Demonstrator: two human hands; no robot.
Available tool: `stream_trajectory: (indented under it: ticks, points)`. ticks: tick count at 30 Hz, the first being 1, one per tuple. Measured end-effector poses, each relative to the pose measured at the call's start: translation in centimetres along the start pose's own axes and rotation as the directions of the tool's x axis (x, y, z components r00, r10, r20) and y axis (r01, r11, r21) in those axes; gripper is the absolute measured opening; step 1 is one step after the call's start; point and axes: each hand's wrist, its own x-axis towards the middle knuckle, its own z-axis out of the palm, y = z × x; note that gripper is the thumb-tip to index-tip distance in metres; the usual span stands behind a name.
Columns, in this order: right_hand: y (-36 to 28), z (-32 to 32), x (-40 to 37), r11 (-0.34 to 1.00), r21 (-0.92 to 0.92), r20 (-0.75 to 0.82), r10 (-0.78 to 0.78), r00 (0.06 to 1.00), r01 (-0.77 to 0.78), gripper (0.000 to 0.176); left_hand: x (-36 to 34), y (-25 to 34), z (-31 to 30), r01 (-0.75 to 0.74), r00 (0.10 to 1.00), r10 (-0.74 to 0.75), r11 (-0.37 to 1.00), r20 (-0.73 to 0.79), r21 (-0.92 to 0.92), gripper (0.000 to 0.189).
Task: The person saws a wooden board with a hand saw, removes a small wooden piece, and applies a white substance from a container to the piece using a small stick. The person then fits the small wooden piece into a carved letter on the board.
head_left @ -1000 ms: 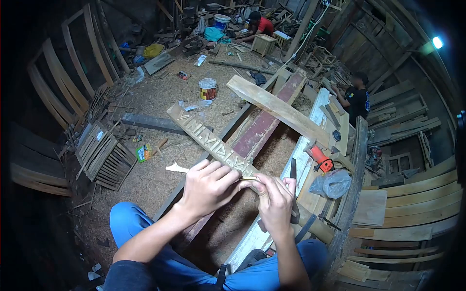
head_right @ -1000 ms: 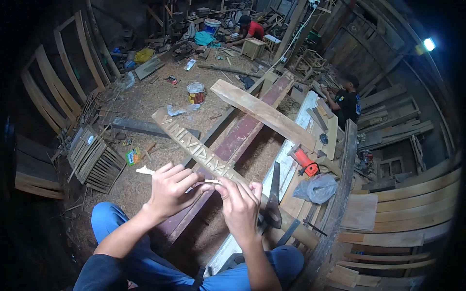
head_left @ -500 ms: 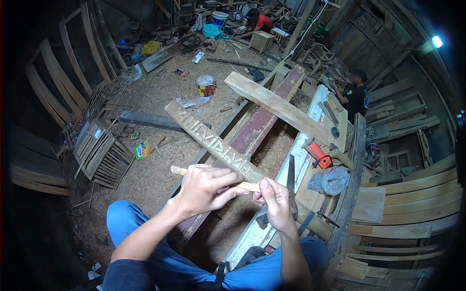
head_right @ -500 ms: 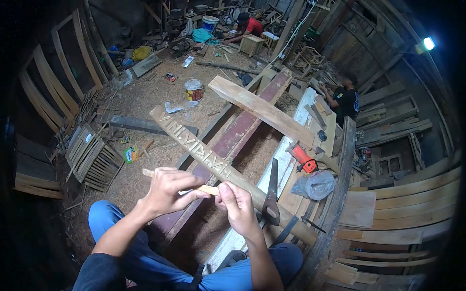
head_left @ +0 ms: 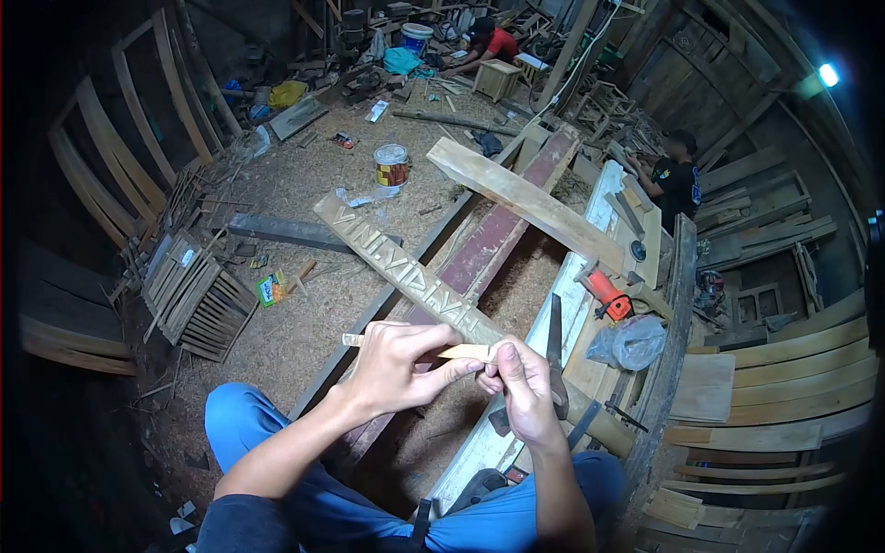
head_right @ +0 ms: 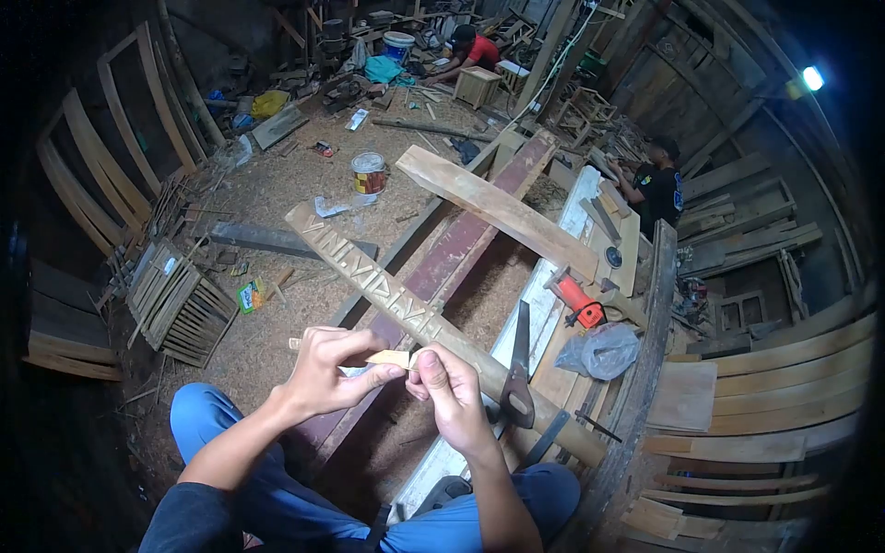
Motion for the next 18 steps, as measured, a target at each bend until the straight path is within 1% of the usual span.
stream_trajectory:
  ticks: [1, 2, 3, 5, 7, 9, 10, 11, 12, 13, 14, 15, 16, 18]
  points:
    - [-0.5, -0.1, -0.1, 0.996, -0.083, 0.0, 0.023, 1.0, -0.023, 0.038, 0.0, -0.2, -0.2, 0.003, 1.0, -0.003, 1.0, 0.001, 0.001, 0.027]
    - [-0.8, -0.1, -0.1, 0.985, -0.167, 0.0, 0.044, 0.999, -0.044, 0.038, 0.2, -0.5, -0.5, -0.087, 0.996, 0.087, 0.995, 0.005, 0.057, 0.03]
    - [-0.7, -0.1, 0.0, 0.985, -0.165, 0.003, 0.045, 0.999, -0.044, 0.038, 0.3, -0.7, -0.7, -0.176, 0.984, 0.176, 0.978, 0.015, 0.11, 0.032]
    - [-0.7, -0.2, 0.1, 0.987, -0.153, 0.038, 0.056, 0.998, -0.05, 0.037, 0.3, -0.7, -0.9, -0.181, 0.983, 0.182, 0.975, 0.003, 0.131, 0.033]
    - [-0.6, 0.1, 0.1, 0.989, -0.137, 0.027, 0.06, 0.998, -0.056, 0.036, 0.4, -0.7, -1.0, -0.185, 0.982, 0.189, 0.971, -0.008, 0.15, 0.034]
    - [-0.6, 0.4, -0.1, 0.99, -0.119, 0.015, 0.071, 0.997, -0.069, 0.036, 0.4, -0.8, -1.1, -0.221, 0.973, 0.229, 0.958, -0.023, 0.184, 0.034]
    - [-0.8, 0.4, -0.2, 0.983, -0.176, 0.008, 0.06, 0.998, -0.058, 0.036, 0.4, -0.8, -1.2, -0.218, 0.974, 0.225, 0.959, -0.021, 0.181, 0.034]
    - [-0.9, 0.5, -0.2, 0.971, -0.234, 0.005, 0.045, 0.999, -0.043, 0.037, 0.5, -1.0, -1.4, -0.249, 0.967, 0.256, 0.947, -0.009, 0.205, 0.034]
    - [-1.0, 0.4, -0.2, 0.971, -0.234, 0.006, 0.046, 0.999, -0.043, 0.037, 0.6, -1.1, -1.6, -0.28, 0.958, 0.287, 0.932, 0.003, 0.229, 0.034]
    - [-1.1, 0.3, -0.3, 0.96, -0.275, 0.013, 0.057, 0.998, -0.052, 0.037, 0.6, -1.0, -1.8, -0.278, 0.958, 0.286, 0.932, 0.002, 0.23, 0.034]
    - [-1.1, 0.2, -0.4, 0.947, -0.315, 0.018, 0.069, 0.997, -0.06, 0.038, 0.6, -0.9, -2.1, -0.284, 0.958, 0.282, 0.926, 0.048, 0.247, 0.031]
    - [-1.3, 0.3, -0.5, 0.948, -0.313, 0.018, 0.071, 0.997, -0.062, 0.038, 0.5, -0.8, -2.4, -0.291, 0.957, 0.276, 0.92, 0.095, 0.262, 0.029]
    - [-1.5, 0.4, -0.6, 0.95, -0.307, 0.031, 0.074, 0.997, -0.061, 0.038, 0.6, -0.7, -2.6, -0.29, 0.957, 0.274, 0.92, 0.096, 0.262, 0.029]
    - [-1.5, 0.5, -0.7, 0.953, -0.298, 0.04, 0.075, 0.996, -0.059, 0.037, 0.7, -0.8, -3.0, -0.317, 0.945, 0.281, 0.91, 0.166, 0.267, 0.029]
